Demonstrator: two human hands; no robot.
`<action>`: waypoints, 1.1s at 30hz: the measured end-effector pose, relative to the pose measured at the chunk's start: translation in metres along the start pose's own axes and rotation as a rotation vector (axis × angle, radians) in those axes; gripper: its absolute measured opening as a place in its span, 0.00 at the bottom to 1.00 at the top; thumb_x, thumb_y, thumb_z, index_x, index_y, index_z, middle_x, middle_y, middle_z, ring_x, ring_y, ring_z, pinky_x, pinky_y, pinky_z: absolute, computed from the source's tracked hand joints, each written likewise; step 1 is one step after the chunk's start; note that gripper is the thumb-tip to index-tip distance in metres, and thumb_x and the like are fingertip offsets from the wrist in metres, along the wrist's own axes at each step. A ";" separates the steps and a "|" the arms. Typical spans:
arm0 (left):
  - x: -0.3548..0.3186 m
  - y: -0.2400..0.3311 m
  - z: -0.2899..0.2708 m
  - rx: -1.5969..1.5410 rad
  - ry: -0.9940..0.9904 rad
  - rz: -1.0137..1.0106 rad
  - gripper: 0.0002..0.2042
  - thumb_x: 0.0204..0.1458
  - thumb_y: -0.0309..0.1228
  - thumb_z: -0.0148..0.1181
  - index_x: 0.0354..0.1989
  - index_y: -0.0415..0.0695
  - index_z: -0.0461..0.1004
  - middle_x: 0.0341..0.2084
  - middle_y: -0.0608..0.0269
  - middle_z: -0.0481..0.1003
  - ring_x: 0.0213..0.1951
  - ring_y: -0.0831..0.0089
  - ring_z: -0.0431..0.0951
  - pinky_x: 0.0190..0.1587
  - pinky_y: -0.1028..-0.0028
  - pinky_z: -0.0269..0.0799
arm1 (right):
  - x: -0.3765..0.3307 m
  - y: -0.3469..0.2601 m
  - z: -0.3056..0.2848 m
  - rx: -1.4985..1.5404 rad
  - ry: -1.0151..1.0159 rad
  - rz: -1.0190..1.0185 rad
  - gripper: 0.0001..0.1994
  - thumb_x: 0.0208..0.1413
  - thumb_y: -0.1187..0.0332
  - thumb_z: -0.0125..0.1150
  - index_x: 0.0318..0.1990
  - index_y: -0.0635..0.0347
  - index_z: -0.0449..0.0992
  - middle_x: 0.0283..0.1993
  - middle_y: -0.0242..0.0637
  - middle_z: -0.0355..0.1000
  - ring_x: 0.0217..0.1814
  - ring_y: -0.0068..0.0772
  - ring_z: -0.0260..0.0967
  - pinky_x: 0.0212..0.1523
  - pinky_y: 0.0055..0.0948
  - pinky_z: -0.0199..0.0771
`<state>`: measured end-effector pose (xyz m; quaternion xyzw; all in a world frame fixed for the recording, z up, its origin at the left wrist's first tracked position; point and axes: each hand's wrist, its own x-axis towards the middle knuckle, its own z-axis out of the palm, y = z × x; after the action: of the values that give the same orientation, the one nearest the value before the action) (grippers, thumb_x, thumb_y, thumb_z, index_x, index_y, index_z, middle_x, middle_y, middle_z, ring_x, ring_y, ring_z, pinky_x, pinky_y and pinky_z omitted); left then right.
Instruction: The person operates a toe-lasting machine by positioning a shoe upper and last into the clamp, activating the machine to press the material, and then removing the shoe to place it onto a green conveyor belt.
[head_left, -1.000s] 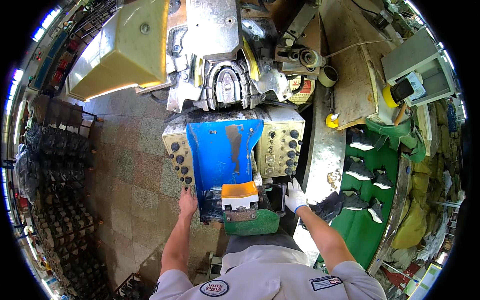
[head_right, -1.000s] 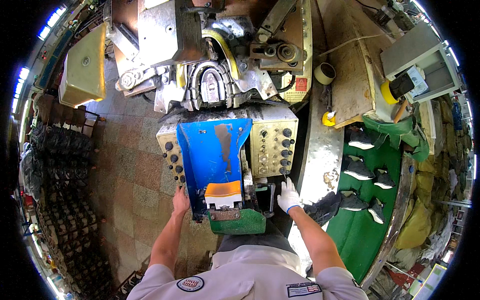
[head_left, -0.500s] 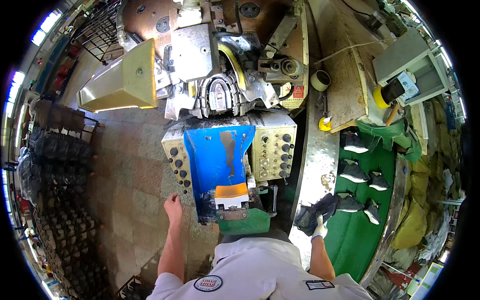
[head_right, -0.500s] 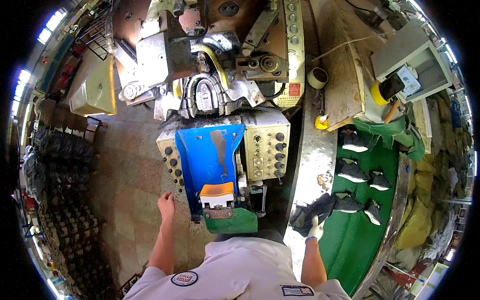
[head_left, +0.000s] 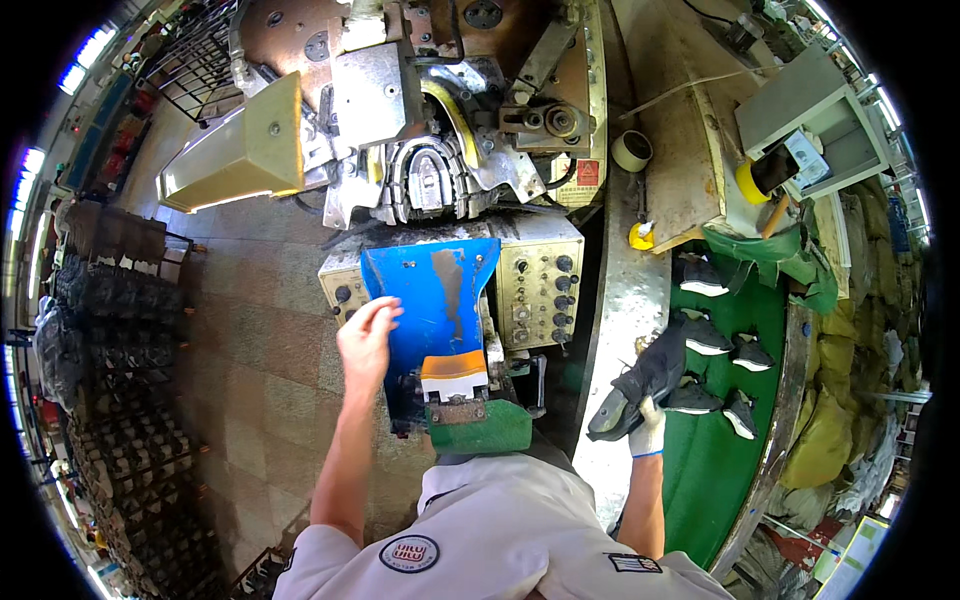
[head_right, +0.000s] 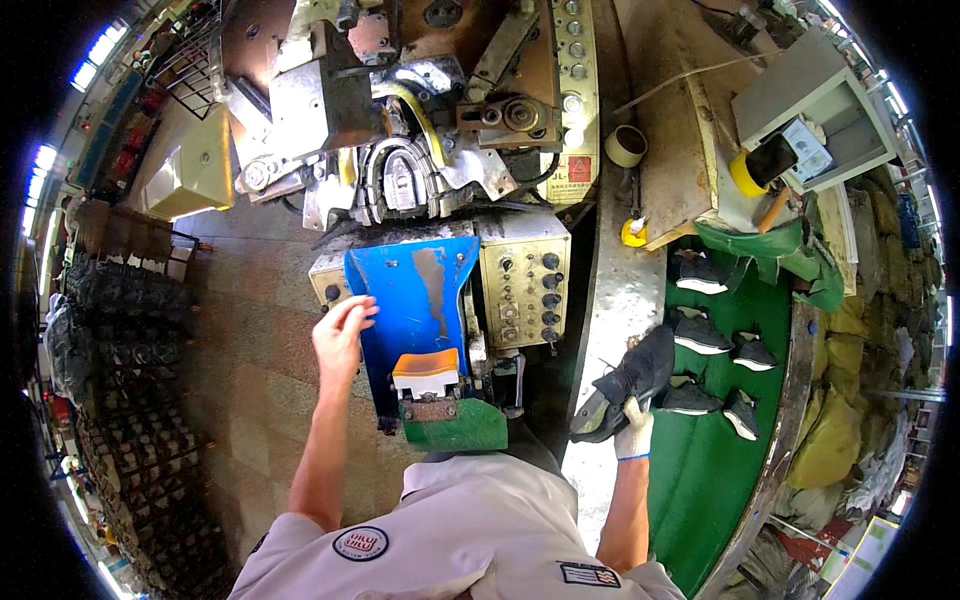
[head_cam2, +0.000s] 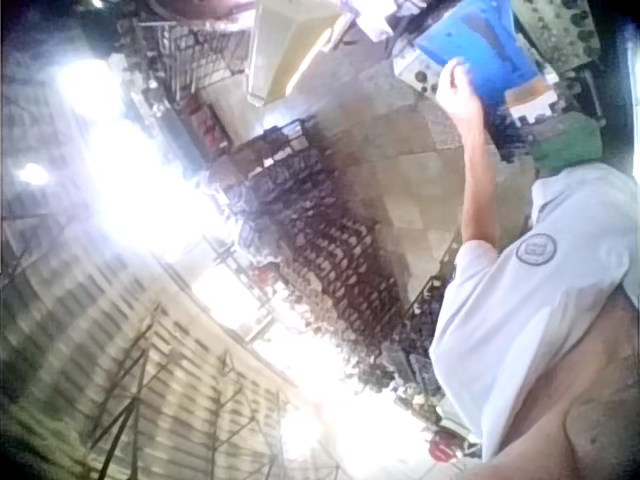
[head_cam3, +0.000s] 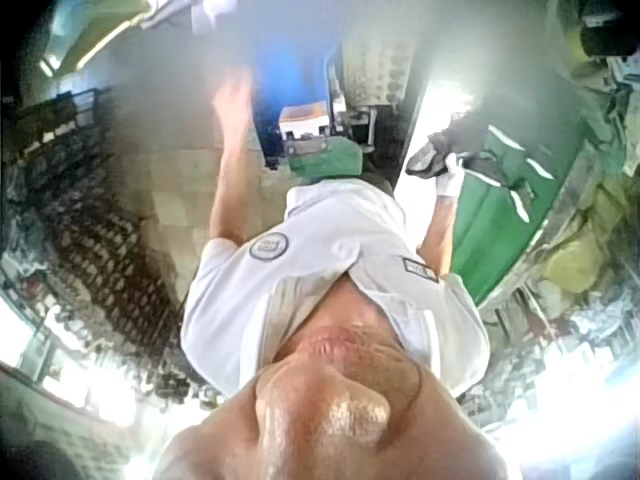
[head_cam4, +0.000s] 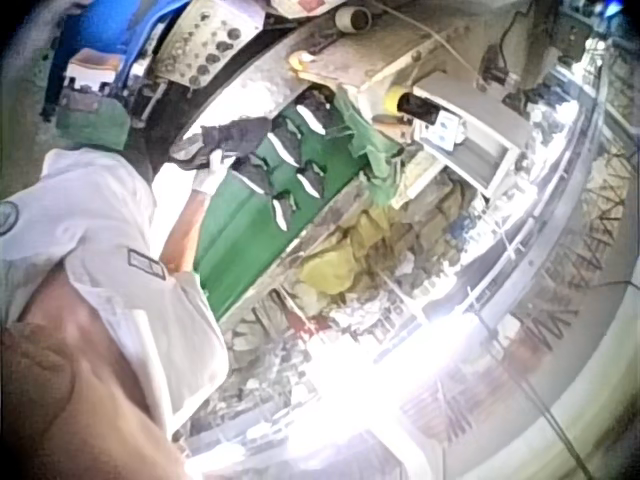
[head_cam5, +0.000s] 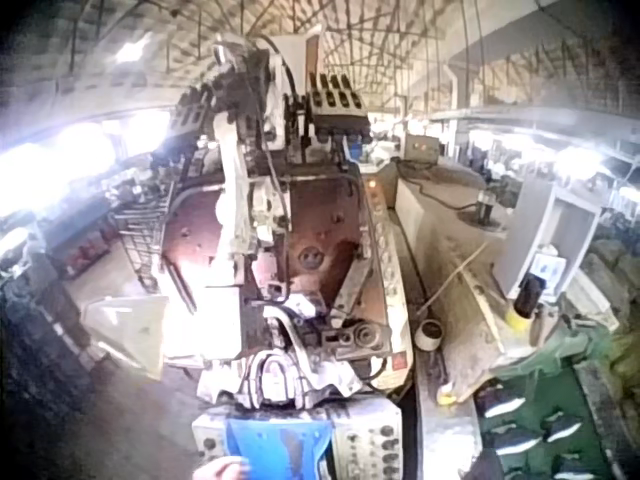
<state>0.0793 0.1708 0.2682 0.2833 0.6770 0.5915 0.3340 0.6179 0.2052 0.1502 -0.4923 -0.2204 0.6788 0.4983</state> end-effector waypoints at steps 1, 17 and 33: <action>-0.001 0.018 0.018 -0.042 -0.099 0.000 0.11 0.63 0.28 0.57 0.48 0.35 0.79 0.44 0.55 0.81 0.43 0.71 0.82 0.44 0.73 0.78 | -0.003 -0.018 0.037 0.008 -0.166 -0.035 0.35 0.52 0.61 0.71 0.63 0.69 0.64 0.57 0.44 0.72 0.56 0.43 0.73 0.62 0.42 0.73; 0.078 0.061 0.046 -0.345 -0.223 -0.166 0.06 0.53 0.25 0.67 0.35 0.36 0.80 0.25 0.65 0.76 0.26 0.77 0.78 0.31 0.76 0.81 | 0.035 -0.006 0.365 0.139 -0.435 0.384 0.17 0.63 0.60 0.61 0.54 0.59 0.75 0.47 0.35 0.77 0.44 0.27 0.77 0.47 0.31 0.78; 0.105 0.068 0.050 -0.506 0.094 -0.077 0.20 0.52 0.20 0.65 0.55 0.31 0.74 0.40 0.57 0.80 0.36 0.74 0.80 0.40 0.78 0.77 | 0.058 0.021 0.446 0.226 -0.426 0.199 0.21 0.63 0.62 0.62 0.60 0.62 0.72 0.49 0.31 0.75 0.48 0.22 0.71 0.53 0.24 0.72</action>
<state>0.0534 0.2927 0.3191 0.1370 0.5323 0.7415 0.3847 0.2113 0.3336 0.2939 -0.2986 -0.1936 0.8332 0.4233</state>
